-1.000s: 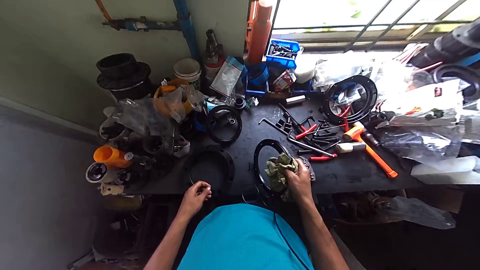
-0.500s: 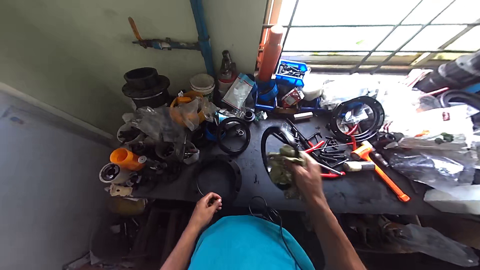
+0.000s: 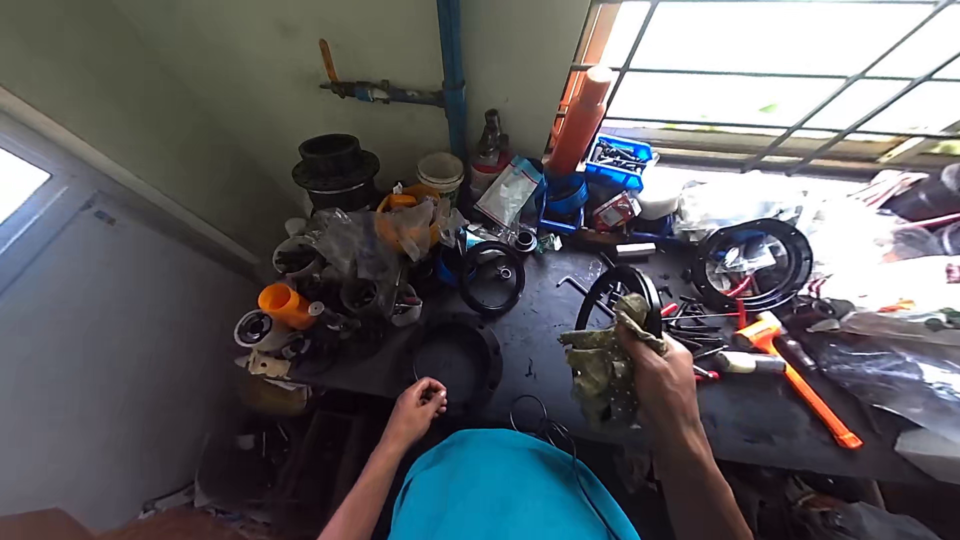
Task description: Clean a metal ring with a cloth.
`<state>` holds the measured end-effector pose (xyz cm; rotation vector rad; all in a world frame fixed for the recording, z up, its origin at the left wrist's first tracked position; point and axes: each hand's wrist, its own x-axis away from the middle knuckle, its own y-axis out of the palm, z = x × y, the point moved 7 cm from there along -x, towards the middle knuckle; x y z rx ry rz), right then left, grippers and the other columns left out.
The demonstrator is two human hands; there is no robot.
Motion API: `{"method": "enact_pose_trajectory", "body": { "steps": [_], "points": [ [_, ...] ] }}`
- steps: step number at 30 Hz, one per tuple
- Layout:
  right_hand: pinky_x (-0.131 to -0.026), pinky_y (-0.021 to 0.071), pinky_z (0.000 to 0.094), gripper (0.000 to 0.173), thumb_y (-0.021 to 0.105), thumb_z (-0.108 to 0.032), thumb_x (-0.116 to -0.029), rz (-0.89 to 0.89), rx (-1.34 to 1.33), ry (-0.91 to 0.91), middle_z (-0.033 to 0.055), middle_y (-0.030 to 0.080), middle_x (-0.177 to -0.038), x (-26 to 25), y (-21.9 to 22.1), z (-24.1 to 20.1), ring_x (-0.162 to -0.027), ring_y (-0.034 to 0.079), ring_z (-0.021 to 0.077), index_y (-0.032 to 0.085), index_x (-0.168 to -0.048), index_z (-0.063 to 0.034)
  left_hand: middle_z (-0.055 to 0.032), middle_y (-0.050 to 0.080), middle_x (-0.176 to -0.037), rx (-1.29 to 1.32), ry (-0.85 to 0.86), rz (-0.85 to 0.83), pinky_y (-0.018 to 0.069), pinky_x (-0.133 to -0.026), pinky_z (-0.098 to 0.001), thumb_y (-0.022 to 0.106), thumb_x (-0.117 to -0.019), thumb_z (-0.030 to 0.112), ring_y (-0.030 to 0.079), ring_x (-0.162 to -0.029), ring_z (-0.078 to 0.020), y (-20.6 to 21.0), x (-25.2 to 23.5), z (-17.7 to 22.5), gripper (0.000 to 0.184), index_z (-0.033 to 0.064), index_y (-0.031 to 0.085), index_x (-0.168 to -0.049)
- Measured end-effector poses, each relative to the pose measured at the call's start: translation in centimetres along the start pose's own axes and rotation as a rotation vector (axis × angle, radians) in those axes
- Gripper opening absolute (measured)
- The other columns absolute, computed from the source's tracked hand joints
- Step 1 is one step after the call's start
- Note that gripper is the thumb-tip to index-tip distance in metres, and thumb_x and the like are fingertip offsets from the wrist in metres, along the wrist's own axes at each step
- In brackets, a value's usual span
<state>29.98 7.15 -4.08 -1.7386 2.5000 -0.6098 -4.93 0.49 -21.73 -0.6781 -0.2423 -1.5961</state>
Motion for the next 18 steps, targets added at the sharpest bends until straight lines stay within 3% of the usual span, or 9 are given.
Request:
{"method": "enact_pose_trajectory", "body": {
  "steps": [3, 5, 7, 9, 11, 13, 18],
  "points": [
    [-0.055, 0.0522, 0.0261, 0.013, 0.062, -0.02, -0.1011, 0.003, -0.046, -0.038, -0.0026, 0.064, -0.072, -0.1, -0.9, -1.4, -0.061, 0.061, 0.0054, 0.066, -0.096, -0.0097, -0.0097, 0.07, -0.102, -0.016, -0.007, -0.027, 0.0611, -0.082, -0.0303, 0.059, -0.1034, 0.015, 0.072, -0.088, -0.0136, 0.6, -0.2, -0.6, 0.02, 0.0005, 0.064, -0.116],
    [-0.068, 0.0575, 0.0205, 0.005, 0.063, -0.013, -0.097, 0.054, -0.147, -0.208, -0.0105, 0.067, -0.081, 0.5, -2.5, -3.8, -0.073, 0.065, -0.0021, 0.066, -0.101, -0.012, -0.0108, 0.07, -0.105, -0.058, -0.017, -0.074, 0.0611, -0.083, -0.032, 0.059, -0.1031, 0.016, 0.072, -0.089, -0.0151, 1.1, -0.2, -1.1, 0.022, 0.0002, 0.065, -0.117],
    [-0.085, 0.0591, 0.0201, 0.022, 0.067, -0.011, -0.0932, 0.175, -0.285, -0.442, -0.0179, 0.07, -0.098, 1.9, -5.3, -5.8, -0.091, 0.067, -0.0046, 0.062, -0.113, -0.0172, -0.0105, 0.07, -0.106, -0.085, -0.02, -0.112, 0.0609, -0.084, -0.0317, 0.059, -0.1032, 0.017, 0.072, -0.09, -0.0145, 1.5, 0.0, -1.4, 0.022, 0.0008, 0.065, -0.118],
    [-0.096, 0.0572, 0.0254, 0.041, 0.072, -0.011, -0.0917, 0.305, -0.352, -0.643, -0.0152, 0.067, -0.113, 3.2, -8.4, -6.4, -0.107, 0.066, 0.0006, 0.053, -0.128, -0.0149, -0.0102, 0.07, -0.106, -0.078, -0.013, -0.104, 0.0613, -0.083, -0.0312, 0.059, -0.1031, 0.016, 0.072, -0.09, -0.0143, 1.6, 0.2, -1.4, 0.021, 0.0009, 0.065, -0.117],
    [-0.095, 0.0583, 0.028, 0.038, 0.078, -0.018, -0.089, 0.379, -0.387, -0.778, -0.013, 0.072, -0.114, 3.7, -11.3, -7.3, -0.106, 0.068, 0.0047, 0.061, -0.123, -0.022, -0.0103, 0.07, -0.105, -0.074, 0.006, -0.089, 0.0616, -0.082, -0.0304, 0.058, -0.1034, 0.014, 0.072, -0.088, -0.0138, 2.0, -0.2, -0.8, 0.02, 0.0007, 0.065, -0.116],
    [-0.092, 0.0586, 0.0279, 0.03, 0.078, -0.021, -0.0907, 0.422, -0.32, -0.803, -0.0121, 0.071, -0.109, 4.4, -13.7, -8.3, -0.101, 0.068, 0.0048, 0.063, -0.117, -0.0218, -0.0099, 0.071, -0.104, -0.096, 0.028, -0.133, 0.0617, -0.081, -0.0303, 0.059, -0.1031, 0.013, 0.072, -0.087, -0.0137, 3.8, -1.0, 0.4, 0.018, 0.0011, 0.065, -0.115],
    [-0.084, 0.0586, 0.0194, 0.02, 0.071, -0.017, -0.094, 0.452, -0.055, -0.632, -0.0217, 0.07, -0.101, 6.7, -15.4, -8.0, -0.092, 0.067, -0.0049, 0.065, -0.111, -0.0262, -0.0121, 0.071, -0.108, -0.25, 0.17, -0.432, 0.0598, -0.09, -0.039, 0.059, -0.1031, 0.019, 0.072, -0.094, -0.0192, 12.6, -3.8, 5.3, 0.024, 0.0023, 0.067, -0.118]
  ]
}}
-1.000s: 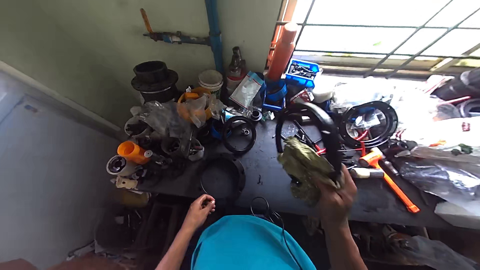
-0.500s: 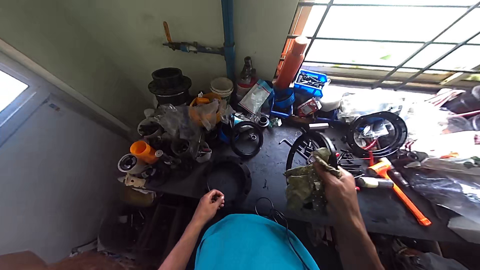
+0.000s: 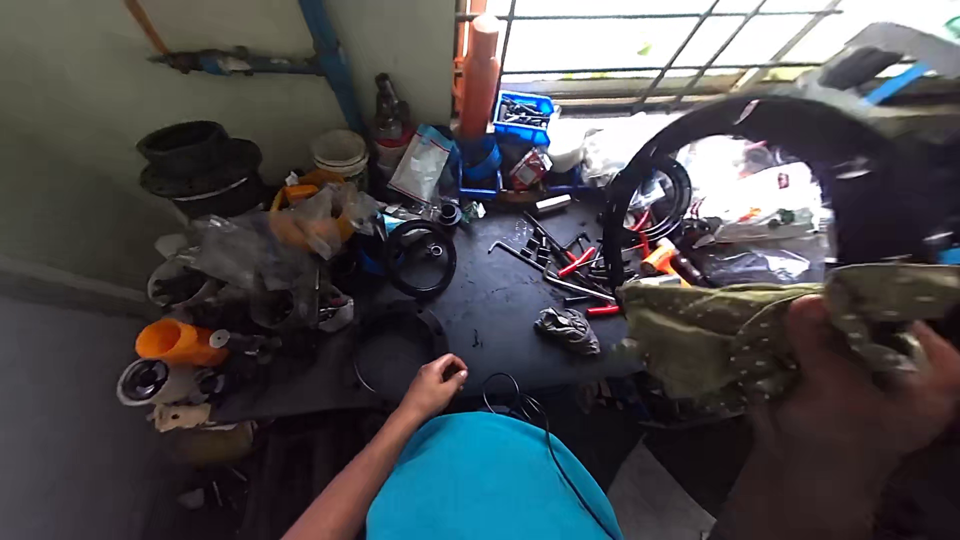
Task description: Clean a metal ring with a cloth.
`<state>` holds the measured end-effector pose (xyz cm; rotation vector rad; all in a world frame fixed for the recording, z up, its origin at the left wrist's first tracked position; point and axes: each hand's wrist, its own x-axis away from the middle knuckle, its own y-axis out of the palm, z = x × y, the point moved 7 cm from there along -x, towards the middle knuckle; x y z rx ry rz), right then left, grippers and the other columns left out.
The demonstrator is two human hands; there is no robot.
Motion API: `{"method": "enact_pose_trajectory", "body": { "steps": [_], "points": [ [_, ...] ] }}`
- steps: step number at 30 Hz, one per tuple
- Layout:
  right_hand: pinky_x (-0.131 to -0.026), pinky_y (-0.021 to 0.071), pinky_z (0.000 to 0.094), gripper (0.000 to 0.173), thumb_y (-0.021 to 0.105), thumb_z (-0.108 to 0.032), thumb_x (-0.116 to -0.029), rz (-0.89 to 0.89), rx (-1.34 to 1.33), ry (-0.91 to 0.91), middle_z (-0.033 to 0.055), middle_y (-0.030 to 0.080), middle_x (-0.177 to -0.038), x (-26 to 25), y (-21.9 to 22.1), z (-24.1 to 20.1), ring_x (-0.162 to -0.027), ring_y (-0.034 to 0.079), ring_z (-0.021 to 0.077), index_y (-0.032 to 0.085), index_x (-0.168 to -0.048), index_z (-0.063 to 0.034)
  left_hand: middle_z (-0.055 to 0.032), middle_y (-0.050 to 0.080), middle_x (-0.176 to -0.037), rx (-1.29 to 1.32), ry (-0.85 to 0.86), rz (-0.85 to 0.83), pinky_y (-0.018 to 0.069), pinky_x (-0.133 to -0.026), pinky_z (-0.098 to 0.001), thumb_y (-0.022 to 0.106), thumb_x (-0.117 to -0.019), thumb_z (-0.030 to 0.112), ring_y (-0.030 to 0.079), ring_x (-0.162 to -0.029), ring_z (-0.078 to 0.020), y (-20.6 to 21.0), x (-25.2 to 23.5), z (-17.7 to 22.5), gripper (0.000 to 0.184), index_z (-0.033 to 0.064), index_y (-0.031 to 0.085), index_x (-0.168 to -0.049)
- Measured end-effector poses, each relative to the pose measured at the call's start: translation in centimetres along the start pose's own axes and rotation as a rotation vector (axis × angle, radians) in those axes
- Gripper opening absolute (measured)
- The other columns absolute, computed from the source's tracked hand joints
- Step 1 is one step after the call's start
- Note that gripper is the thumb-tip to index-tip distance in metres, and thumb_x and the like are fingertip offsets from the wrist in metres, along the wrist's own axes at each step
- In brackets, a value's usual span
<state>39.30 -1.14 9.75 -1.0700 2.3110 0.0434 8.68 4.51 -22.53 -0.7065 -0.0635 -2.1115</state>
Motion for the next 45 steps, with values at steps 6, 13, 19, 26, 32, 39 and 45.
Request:
{"method": "enact_pose_trajectory", "body": {
  "steps": [6, 13, 19, 26, 32, 39, 45],
  "points": [
    [-0.068, 0.0591, 0.0183, 0.01, 0.064, -0.017, -0.0931, -0.005, 0.218, 0.369, -0.0131, 0.067, -0.083, 5.1, -4.6, 4.0, -0.074, 0.065, -0.0047, 0.067, -0.1, -0.011, -0.0173, 0.07, -0.114, -0.366, 0.199, -0.238, 0.0515, -0.1, -0.0517, 0.06, -0.1021, 0.021, 0.067, -0.11, -0.0302, 7.6, -7.6, 5.7, 0.026, 0.0026, 0.069, -0.118],
    [-0.074, 0.0586, 0.0146, 0.012, 0.065, -0.01, -0.0903, 0.032, 0.333, 0.405, -0.0088, 0.07, -0.085, 9.8, -9.4, 4.7, -0.078, 0.066, -0.0075, 0.067, -0.099, -0.0019, -0.0186, 0.045, -0.155, -0.721, 0.495, -0.252, 0.0345, -0.117, -0.0559, 0.071, -0.0924, 0.013, 0.04, -0.145, -0.0379, 18.0, -15.2, 10.1, 0.048, 0.01, 0.061, -0.14],
    [-0.078, 0.0562, 0.0123, 0.011, 0.066, -0.002, -0.0877, 0.035, 0.381, 0.468, -0.0072, 0.07, -0.086, 11.5, -11.8, 3.9, -0.081, 0.065, -0.0098, 0.068, -0.097, 0.0018, -0.0178, 0.049, -0.152, -0.902, 0.458, -0.22, 0.0345, -0.111, -0.0667, 0.064, -0.0954, 0.007, 0.042, -0.142, -0.0424, 21.1, -20.1, 7.4, 0.058, 0.0241, 0.053, -0.15],
    [-0.073, 0.0562, 0.0119, 0.01, 0.066, -0.006, -0.0879, -0.036, 0.337, 0.533, -0.0069, 0.07, -0.083, 11.6, -10.6, 7.2, -0.077, 0.065, -0.0094, 0.069, -0.096, -0.0002, -0.0213, 0.068, -0.106, 0.061, 0.061, -0.067, 0.0525, -0.09, -0.0502, 0.059, -0.1037, 0.016, 0.066, -0.096, -0.0302, 12.8, -16.5, 8.0, 0.024, -0.0038, 0.067, -0.114],
    [-0.072, 0.0577, 0.0147, 0.012, 0.067, -0.008, -0.0853, -0.244, 0.168, 0.539, -0.0083, 0.072, -0.084, 9.5, -6.3, 10.1, -0.077, 0.067, -0.0056, 0.071, -0.097, -0.0061, -0.0039, 0.067, -0.091, 0.787, 0.065, -0.003, 0.056, -0.081, -0.0315, 0.042, -0.1082, 0.012, 0.065, -0.082, -0.011, 6.7, -10.7, 10.8, 0.023, 0.0024, 0.063, -0.107],
    [-0.064, 0.0576, 0.0174, 0.004, 0.069, -0.017, -0.0861, -0.381, -0.225, 0.617, -0.0109, 0.07, -0.076, 6.7, -1.2, 10.7, -0.068, 0.066, -0.0014, 0.072, -0.089, -0.0176, -0.006, 0.053, -0.142, 0.478, 0.622, -0.103, 0.0525, -0.095, -0.0329, 0.049, -0.1004, 0.011, 0.059, -0.116, -0.0112, 4.1, -4.9, 19.4, 0.02, 0.0048, 0.06, -0.115],
    [-0.07, 0.056, 0.0142, 0.006, 0.075, -0.03, -0.0877, -0.658, -0.275, 0.435, -0.0155, 0.07, -0.081, 4.5, 1.1, 9.6, -0.075, 0.065, -0.0062, 0.074, -0.091, -0.0248, -0.0139, 0.064, -0.124, 0.112, 0.917, 0.224, 0.0555, -0.095, -0.0345, 0.064, -0.0883, -0.005, 0.065, -0.112, -0.0158, 1.0, -3.8, 21.6, 0.045, -0.0015, 0.047, -0.129]
  ]
}}
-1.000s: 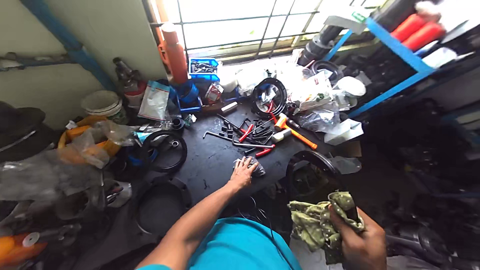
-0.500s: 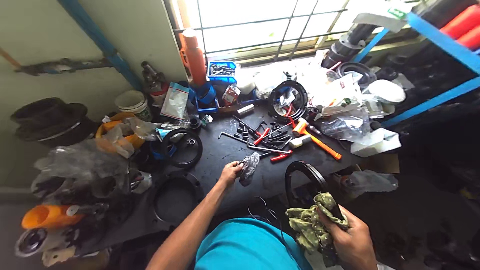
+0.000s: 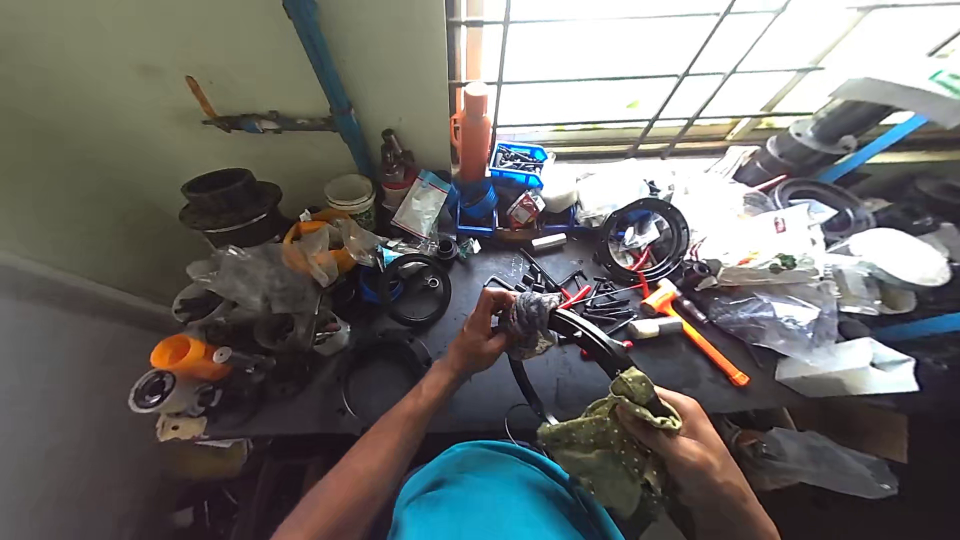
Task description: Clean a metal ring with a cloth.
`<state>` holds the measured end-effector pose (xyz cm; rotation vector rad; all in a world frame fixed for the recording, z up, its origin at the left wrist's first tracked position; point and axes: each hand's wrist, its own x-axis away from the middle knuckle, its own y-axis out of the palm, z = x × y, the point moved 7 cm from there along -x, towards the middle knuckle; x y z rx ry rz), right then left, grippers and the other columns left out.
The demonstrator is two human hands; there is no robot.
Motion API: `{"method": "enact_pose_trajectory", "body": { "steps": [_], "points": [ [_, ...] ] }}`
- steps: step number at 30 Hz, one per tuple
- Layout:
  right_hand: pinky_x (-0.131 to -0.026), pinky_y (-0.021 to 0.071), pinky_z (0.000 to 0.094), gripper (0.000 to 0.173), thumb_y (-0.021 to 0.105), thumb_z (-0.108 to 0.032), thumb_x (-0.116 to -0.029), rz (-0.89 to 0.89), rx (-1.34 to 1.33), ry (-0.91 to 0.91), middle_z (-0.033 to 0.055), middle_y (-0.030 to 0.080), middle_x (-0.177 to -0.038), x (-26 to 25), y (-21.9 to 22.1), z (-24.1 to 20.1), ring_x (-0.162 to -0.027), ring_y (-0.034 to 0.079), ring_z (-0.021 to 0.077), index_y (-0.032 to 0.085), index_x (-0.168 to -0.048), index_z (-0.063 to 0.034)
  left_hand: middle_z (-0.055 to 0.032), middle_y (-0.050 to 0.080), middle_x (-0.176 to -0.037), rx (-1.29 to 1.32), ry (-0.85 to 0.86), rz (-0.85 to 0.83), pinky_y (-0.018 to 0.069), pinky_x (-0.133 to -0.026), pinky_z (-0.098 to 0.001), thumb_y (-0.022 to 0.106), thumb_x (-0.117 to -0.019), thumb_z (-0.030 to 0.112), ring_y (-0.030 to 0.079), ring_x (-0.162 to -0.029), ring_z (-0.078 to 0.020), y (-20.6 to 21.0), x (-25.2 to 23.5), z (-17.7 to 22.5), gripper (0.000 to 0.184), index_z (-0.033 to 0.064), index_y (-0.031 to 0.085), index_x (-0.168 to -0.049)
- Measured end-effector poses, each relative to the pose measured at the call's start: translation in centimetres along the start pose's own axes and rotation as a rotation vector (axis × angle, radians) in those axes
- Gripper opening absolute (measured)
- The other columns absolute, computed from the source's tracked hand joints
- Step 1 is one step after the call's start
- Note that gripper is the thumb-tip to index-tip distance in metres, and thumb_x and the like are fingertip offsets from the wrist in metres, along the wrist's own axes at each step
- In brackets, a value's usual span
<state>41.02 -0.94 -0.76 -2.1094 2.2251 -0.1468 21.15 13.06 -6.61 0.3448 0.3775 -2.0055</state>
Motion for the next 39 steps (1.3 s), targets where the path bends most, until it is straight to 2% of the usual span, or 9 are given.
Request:
{"method": "enact_pose_trajectory", "body": {
  "steps": [6, 11, 15, 18, 23, 27, 35, 37, 39],
  "points": [
    [-0.071, 0.0561, 0.0158, 0.01, 0.071, -0.027, -0.0879, -0.167, 0.121, -0.035, -0.0122, 0.071, -0.084, -1.4, 0.1, -0.6, -0.077, 0.066, -0.0041, 0.075, -0.095, -0.0208, -0.0162, 0.071, -0.115, -0.325, 0.409, -0.243, 0.0524, -0.101, -0.0425, 0.056, -0.0856, -0.003, 0.066, -0.11, -0.0268, 2.8, -2.3, 7.3, 0.039, -0.0011, 0.069, -0.122],
    [-0.072, 0.0571, 0.0159, 0.012, 0.071, -0.029, -0.0898, -0.132, 0.16, -0.101, -0.0121, 0.071, -0.086, -1.0, 0.3, -1.6, -0.08, 0.066, -0.0045, 0.074, -0.097, -0.0194, -0.0168, 0.072, -0.105, -0.362, 0.53, -0.32, 0.0565, -0.089, -0.0424, 0.056, -0.093, 0.003, 0.07, -0.099, -0.0279, 2.7, -3.4, 7.2, 0.03, 0.0013, 0.07, -0.119],
    [-0.075, 0.0572, 0.0156, 0.014, 0.07, -0.032, -0.0915, -0.111, 0.162, -0.174, -0.0137, 0.071, -0.09, -0.9, -0.8, -3.0, -0.082, 0.066, -0.0058, 0.074, -0.102, -0.0228, -0.0164, 0.069, -0.115, -0.041, 0.283, -0.293, 0.0533, -0.098, -0.0335, 0.051, -0.099, 0.008, 0.066, -0.107, -0.0144, 0.3, -3.3, 2.9, 0.032, -0.0093, 0.06, -0.124],
    [-0.073, 0.0547, 0.0119, 0.012, 0.07, -0.035, -0.092, -0.098, 0.115, -0.187, -0.0175, 0.069, -0.088, -1.1, -1.5, -3.6, -0.079, 0.063, -0.0091, 0.074, -0.101, -0.0284, -0.0037, 0.065, -0.121, 0.298, 0.027, -0.264, 0.0534, -0.094, -0.0277, 0.046, -0.1006, 0.007, 0.063, -0.105, -0.0044, -0.3, -2.3, 0.9, 0.034, 0.0009, 0.056, -0.133],
    [-0.072, 0.0548, 0.0124, 0.012, 0.072, -0.033, -0.0903, -0.123, 0.045, -0.175, -0.0162, 0.07, -0.087, -1.5, -1.0, -2.6, -0.079, 0.063, -0.0084, 0.075, -0.1, -0.0271, -0.0006, 0.066, -0.131, 0.688, -0.132, -0.225, 0.053, -0.096, -0.0282, 0.049, -0.0983, 0.04, 0.063, -0.114, -0.0079, -1.1, -2.0, -0.3, 0.049, 0.0138, 0.061, -0.139],
    [-0.07, 0.0544, 0.0123, 0.011, 0.073, -0.035, -0.0892, -0.108, 0.028, -0.123, -0.0164, 0.069, -0.084, -1.7, -0.3, -1.9, -0.076, 0.063, -0.008, 0.075, -0.096, -0.0272, -0.004, 0.06, -0.141, 0.747, -0.107, -0.259, 0.0489, -0.103, -0.029, 0.046, -0.0993, 0.035, 0.059, -0.123, -0.0098, -1.5, -1.9, 1.0, 0.052, 0.011, 0.056, -0.145],
    [-0.07, 0.0553, 0.0147, 0.01, 0.073, -0.027, -0.0885, -0.158, 0.018, -0.019, -0.0125, 0.07, -0.085, -2.0, 1.7, -0.4, -0.076, 0.064, -0.0044, 0.076, -0.097, -0.0211, -0.0166, 0.065, -0.124, 0.166, 0.14, -0.326, 0.0532, -0.099, -0.0325, 0.062, -0.0903, -0.001, 0.064, -0.11, -0.0149, -0.2, -2.6, 4.8, 0.046, -0.0099, 0.056, -0.135],
    [-0.07, 0.0558, 0.0163, 0.01, 0.073, -0.025, -0.088, -0.169, 0.053, 0.011, -0.0106, 0.071, -0.085, -2.1, 2.3, 0.0, -0.077, 0.065, -0.0025, 0.075, -0.095, -0.0195, -0.0175, 0.068, -0.121, -0.087, 0.274, -0.438, 0.0525, -0.102, -0.0413, 0.067, -0.0852, -0.002, 0.064, -0.115, -0.0237, 1.5, -2.9, 7.9, 0.043, -0.0054, 0.065, -0.128],
    [-0.071, 0.0561, 0.0165, 0.009, 0.072, -0.024, -0.0872, -0.174, 0.095, 0.004, -0.0103, 0.071, -0.084, -1.9, 2.7, 0.1, -0.078, 0.066, -0.0024, 0.075, -0.094, -0.0189, -0.0108, 0.072, -0.11, -0.261, 0.403, -0.514, 0.0552, -0.091, -0.043, 0.068, -0.0859, 0.005, 0.067, -0.104, -0.0233, 3.4, -2.7, 10.0, 0.035, 0.0039, 0.073, -0.12]
  ]
}}
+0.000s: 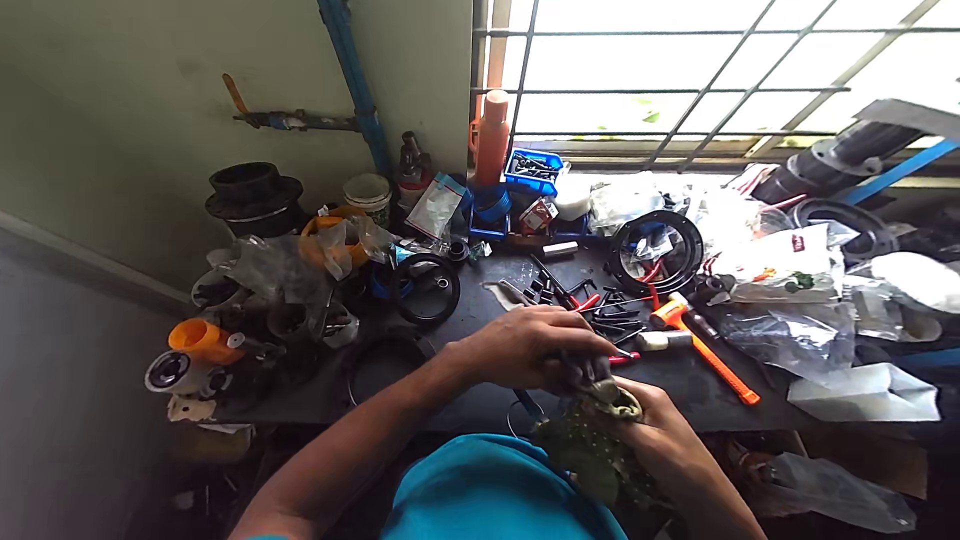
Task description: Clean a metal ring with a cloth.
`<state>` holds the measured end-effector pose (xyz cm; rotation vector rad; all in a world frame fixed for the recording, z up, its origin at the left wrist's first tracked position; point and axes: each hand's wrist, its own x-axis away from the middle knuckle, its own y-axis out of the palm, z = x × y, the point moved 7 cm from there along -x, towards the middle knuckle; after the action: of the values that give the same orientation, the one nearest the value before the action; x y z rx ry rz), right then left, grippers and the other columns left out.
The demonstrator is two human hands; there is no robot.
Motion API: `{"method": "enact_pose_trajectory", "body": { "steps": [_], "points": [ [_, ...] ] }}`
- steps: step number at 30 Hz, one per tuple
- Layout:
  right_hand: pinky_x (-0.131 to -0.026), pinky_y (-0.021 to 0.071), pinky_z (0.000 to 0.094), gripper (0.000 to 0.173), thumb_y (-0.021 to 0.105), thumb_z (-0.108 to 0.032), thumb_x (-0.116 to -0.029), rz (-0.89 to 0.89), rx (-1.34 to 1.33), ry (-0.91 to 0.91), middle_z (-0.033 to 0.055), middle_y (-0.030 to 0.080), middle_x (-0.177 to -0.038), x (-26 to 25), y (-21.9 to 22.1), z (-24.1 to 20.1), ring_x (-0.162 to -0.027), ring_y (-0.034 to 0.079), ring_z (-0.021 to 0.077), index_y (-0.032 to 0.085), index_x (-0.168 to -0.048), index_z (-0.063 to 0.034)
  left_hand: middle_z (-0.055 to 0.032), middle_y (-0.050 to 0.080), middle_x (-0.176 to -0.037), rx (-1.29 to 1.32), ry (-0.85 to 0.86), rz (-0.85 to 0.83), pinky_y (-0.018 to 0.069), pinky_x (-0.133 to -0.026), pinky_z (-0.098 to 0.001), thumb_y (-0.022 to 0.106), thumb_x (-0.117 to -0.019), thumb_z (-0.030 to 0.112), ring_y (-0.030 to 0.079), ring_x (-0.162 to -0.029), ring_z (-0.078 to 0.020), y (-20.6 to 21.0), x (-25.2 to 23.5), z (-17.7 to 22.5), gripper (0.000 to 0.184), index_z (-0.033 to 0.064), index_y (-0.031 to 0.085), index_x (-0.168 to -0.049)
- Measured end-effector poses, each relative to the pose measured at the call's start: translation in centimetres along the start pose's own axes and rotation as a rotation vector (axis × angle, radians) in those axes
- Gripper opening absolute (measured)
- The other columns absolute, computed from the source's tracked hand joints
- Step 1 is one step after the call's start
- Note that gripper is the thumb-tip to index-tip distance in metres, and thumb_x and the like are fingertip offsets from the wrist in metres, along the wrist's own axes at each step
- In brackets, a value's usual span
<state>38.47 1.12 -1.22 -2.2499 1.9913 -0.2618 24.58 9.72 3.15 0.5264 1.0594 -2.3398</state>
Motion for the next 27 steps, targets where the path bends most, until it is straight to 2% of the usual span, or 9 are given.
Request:
{"method": "enact_pose_trajectory", "body": {
  "steps": [4, 7, 9, 12, 15, 18, 22, 25, 27],
  "points": [
    [-0.072, 0.0573, 0.0168, 0.012, 0.071, -0.026, -0.0891, 0.016, 0.062, -0.084, -0.0099, 0.072, -0.087, 0.8, -0.9, -1.0, -0.08, 0.067, -0.0019, 0.075, -0.098, -0.018, -0.0181, 0.071, -0.113, 0.09, 0.038, 0.034, 0.0552, -0.096, -0.043, 0.054, -0.0925, 0.0, 0.068, -0.108, -0.0257, -0.7, 1.4, -2.1, 0.033, -0.004, 0.069, -0.121],
    [-0.07, 0.0563, 0.0148, 0.011, 0.072, -0.03, -0.0888, 0.063, 0.034, -0.136, -0.0131, 0.071, -0.086, 1.8, -2.3, -2.6, -0.078, 0.065, -0.0049, 0.075, -0.097, -0.0233, -0.0176, 0.069, -0.12, 0.363, -0.107, 0.227, 0.0514, -0.102, -0.0328, 0.052, -0.0936, -0.002, 0.065, -0.113, -0.015, -1.2, 4.1, -5.4, 0.033, -0.012, 0.063, -0.122],
    [-0.072, 0.0555, 0.0123, 0.01, 0.072, -0.033, -0.0911, 0.085, -0.02, -0.173, -0.0184, 0.071, -0.088, 2.4, -3.2, -4.0, -0.079, 0.064, -0.0089, 0.075, -0.1, -0.0304, -0.0049, 0.07, -0.116, 0.584, -0.234, 0.405, 0.0541, -0.096, -0.0266, 0.05, -0.0945, -0.004, 0.065, -0.104, -0.0037, -0.1, 6.2, -7.1, 0.032, -0.006, 0.063, -0.124],
    [-0.072, 0.054, 0.0092, 0.011, 0.071, -0.035, -0.0932, 0.146, -0.106, -0.208, -0.0227, 0.07, -0.091, 3.1, -4.3, -5.3, -0.081, 0.063, -0.012, 0.075, -0.103, -0.0374, 0.0113, 0.073, -0.104, 0.879, -0.462, 0.63, 0.058, -0.083, -0.0229, 0.051, -0.1004, 0.011, 0.067, -0.09, 0.0021, 3.6, 8.9, -7.6, 0.027, 0.0207, 0.067, -0.121],
    [-0.068, 0.0541, 0.0088, 0.008, 0.074, -0.035, -0.0895, 0.264, -0.187, -0.163, -0.0228, 0.071, -0.085, 3.5, -5.1, -5.7, -0.075, 0.063, -0.0121, 0.075, -0.096, -0.0388, 0.0061, 0.073, -0.103, 1.105, -0.595, 0.735, 0.0586, -0.077, -0.0266, 0.055, -0.1027, 0.028, 0.068, -0.087, -0.0037, 8.0, 10.6, -7.9, 0.026, 0.0226, 0.064, -0.127],
    [-0.065, 0.0536, 0.0092, 0.004, 0.074, -0.033, -0.0887, 0.332, -0.214, -0.142, -0.02, 0.07, -0.08, 3.4, -5.6, -5.3, -0.071, 0.063, -0.0104, 0.074, -0.091, -0.0358, 0.0037, 0.072, -0.106, 1.269, -0.61, 0.774, 0.0584, -0.083, -0.0302, 0.038, -0.1063, 0.022, 0.069, -0.093, -0.0069, 10.2, 11.2, -7.6, 0.033, 0.0225, 0.06, -0.132],
    [-0.063, 0.055, 0.011, 0.002, 0.074, -0.031, -0.0891, 0.378, -0.246, -0.11, -0.0173, 0.071, -0.078, 3.3, -5.8, -4.4, -0.069, 0.065, -0.0083, 0.073, -0.089, -0.0335, 0.0049, 0.075, -0.093, 1.423, -0.576, 0.868, 0.0589, -0.079, -0.03, 0.039, -0.0972, 0.025, 0.07, -0.087, -0.0062, 9.1, 11.1, -6.4, 0.034, 0.0251, 0.073, -0.096],
    [-0.064, 0.0557, 0.0109, 0.001, 0.072, -0.032, -0.0903, 0.389, -0.275, -0.12, -0.017, 0.071, -0.08, 3.4, -5.7, -3.5, -0.07, 0.065, -0.0078, 0.072, -0.092, -0.0322, -0.0006, 0.074, -0.102, 1.502, -0.556, 0.851, 0.0583, -0.085, -0.0338, 0.042, -0.1002, 0.035, 0.07, -0.096, -0.0108, 8.6, 11.3, -6.2, 0.036, 0.0187, 0.073, -0.106],
    [-0.064, 0.0554, 0.0106, 0.003, 0.071, -0.034, -0.0916, 0.369, -0.305, -0.111, -0.0168, 0.071, -0.08, 3.4, -5.7, -2.7, -0.071, 0.065, -0.008, 0.073, -0.093, -0.0323, -0.0007, 0.073, -0.11, 1.449, -0.611, 0.758, 0.0587, -0.089, -0.0335, 0.042, -0.1061, 0.053, 0.07, -0.101, -0.0109, 8.8, 11.2, -6.3, 0.046, 0.0196, 0.066, -0.126]
  ]
}}
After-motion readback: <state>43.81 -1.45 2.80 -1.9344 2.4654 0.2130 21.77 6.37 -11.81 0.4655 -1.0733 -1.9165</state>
